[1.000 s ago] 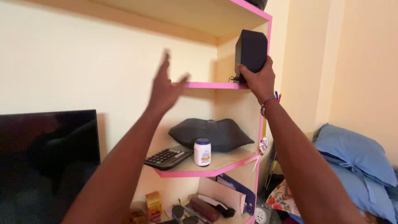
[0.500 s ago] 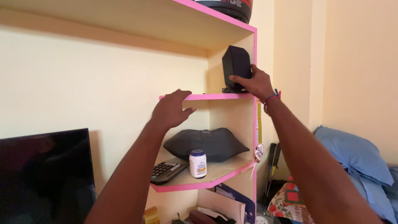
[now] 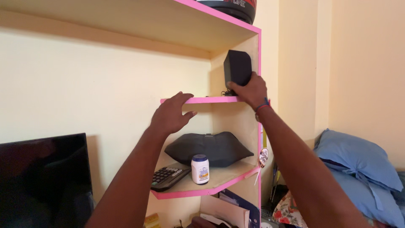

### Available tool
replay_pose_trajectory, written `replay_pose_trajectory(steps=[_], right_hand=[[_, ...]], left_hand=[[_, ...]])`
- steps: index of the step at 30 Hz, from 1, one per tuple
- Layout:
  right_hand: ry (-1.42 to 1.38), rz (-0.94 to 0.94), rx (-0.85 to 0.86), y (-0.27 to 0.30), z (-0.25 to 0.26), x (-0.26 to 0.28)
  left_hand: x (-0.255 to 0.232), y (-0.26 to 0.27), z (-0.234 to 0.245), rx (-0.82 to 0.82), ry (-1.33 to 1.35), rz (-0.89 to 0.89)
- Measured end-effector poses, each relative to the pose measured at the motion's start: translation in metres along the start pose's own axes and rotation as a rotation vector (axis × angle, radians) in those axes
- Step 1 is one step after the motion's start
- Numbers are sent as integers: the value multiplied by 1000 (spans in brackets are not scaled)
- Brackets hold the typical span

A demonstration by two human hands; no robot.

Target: The person cleans a table by hand using a cloth, moving a speaker, a bowl, and decorative items to wipe different parts of the surface.

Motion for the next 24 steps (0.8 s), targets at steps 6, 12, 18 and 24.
replay_pose_trajectory(steps=[6, 12, 18, 24], right_hand=[[-134, 3, 89, 1, 17, -2], [-197, -37, 105, 9, 21, 3], [-314, -39, 84, 13, 20, 3], [-240, -34, 19, 14, 15, 3]], left_hand=[[3, 0, -6, -27, -3, -25], [2, 0, -6, -46, 20, -43], [1, -1, -4, -13, 1, 8], [1, -2, -4, -77, 26, -54]])
Point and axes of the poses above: each hand's wrist, its own y-axis away from the middle knuckle, its own z-axis out of the back of the hand, x = y × z, the point moved 1 cm from there along -y, towards the middle knuckle, and after that the axes turned 2 degrees about x, right-handed, at the moved point
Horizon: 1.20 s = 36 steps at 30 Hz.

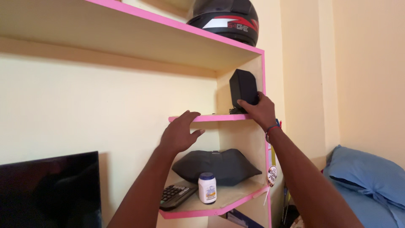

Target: The person cleans a table by hand using a cloth, moving a speaker, a bowl, and decorative items to wipe different parts of the surface.

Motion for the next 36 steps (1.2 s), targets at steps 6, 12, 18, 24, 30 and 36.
replay_pose_trajectory(steps=[6, 12, 18, 24, 30, 36], right_hand=[[211, -87, -99, 5, -30, 18], [65, -108, 72, -15, -8, -9], [81, -93, 104, -10, 0, -8], [70, -32, 21, 0, 0, -2], [55, -93, -92, 1, -8, -1], [-30, -114, -121, 5, -2, 2]], left_hand=[[-11, 2, 6, 27, -14, 63], [-6, 0, 9, -27, -16, -52], [-9, 5, 10, 45, 33, 68], [-5, 2, 5, 9, -15, 6], [-8, 3, 7, 25, -19, 30], [-18, 6, 18, 92, 23, 90]])
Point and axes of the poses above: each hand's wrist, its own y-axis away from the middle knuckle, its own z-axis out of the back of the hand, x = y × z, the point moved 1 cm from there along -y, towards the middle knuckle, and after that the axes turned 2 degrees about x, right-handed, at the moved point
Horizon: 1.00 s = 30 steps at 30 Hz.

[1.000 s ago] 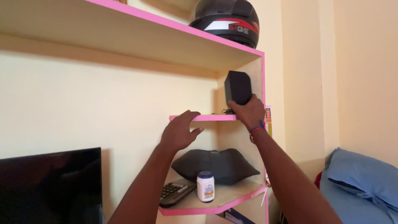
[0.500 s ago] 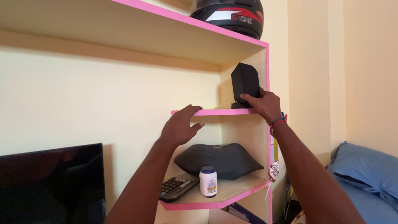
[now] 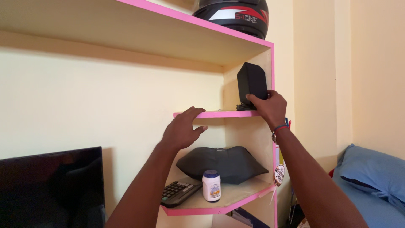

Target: The person cleans a table by hand using a cloth, moving a speaker, a bowl, and decorative items to wipe different parts of the surface.

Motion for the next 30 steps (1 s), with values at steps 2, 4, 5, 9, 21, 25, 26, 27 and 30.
replay_pose_trajectory(steps=[2, 4, 5, 9, 21, 25, 26, 27, 30], right_hand=[[-41, -7, 34, 2, 3, 0], [-1, -6, 58, 4, 5, 0], [60, -2, 65, 5, 4, 0], [259, 100, -66, 1, -7, -3], [201, 64, -2, -3, -13, -20], [232, 175, -25, 0, -17, -35], [203, 189, -31, 2, -17, -37], [173, 203, -37, 5, -16, -39], [103, 254, -87, 11, -6, -35]], left_hand=[[-2, -1, 1, 10, -1, 21], [-2, -2, 0, 3, 4, 19], [-1, -1, -1, 13, -1, 17], [2, -3, -4, -19, -21, -10], [12, -7, -14, 63, -169, 33], [2, 1, -13, 151, -383, 31], [-4, 5, -8, 169, -399, 34], [-9, 10, -3, 187, -415, 36], [-18, 26, 13, 170, -428, 45]])
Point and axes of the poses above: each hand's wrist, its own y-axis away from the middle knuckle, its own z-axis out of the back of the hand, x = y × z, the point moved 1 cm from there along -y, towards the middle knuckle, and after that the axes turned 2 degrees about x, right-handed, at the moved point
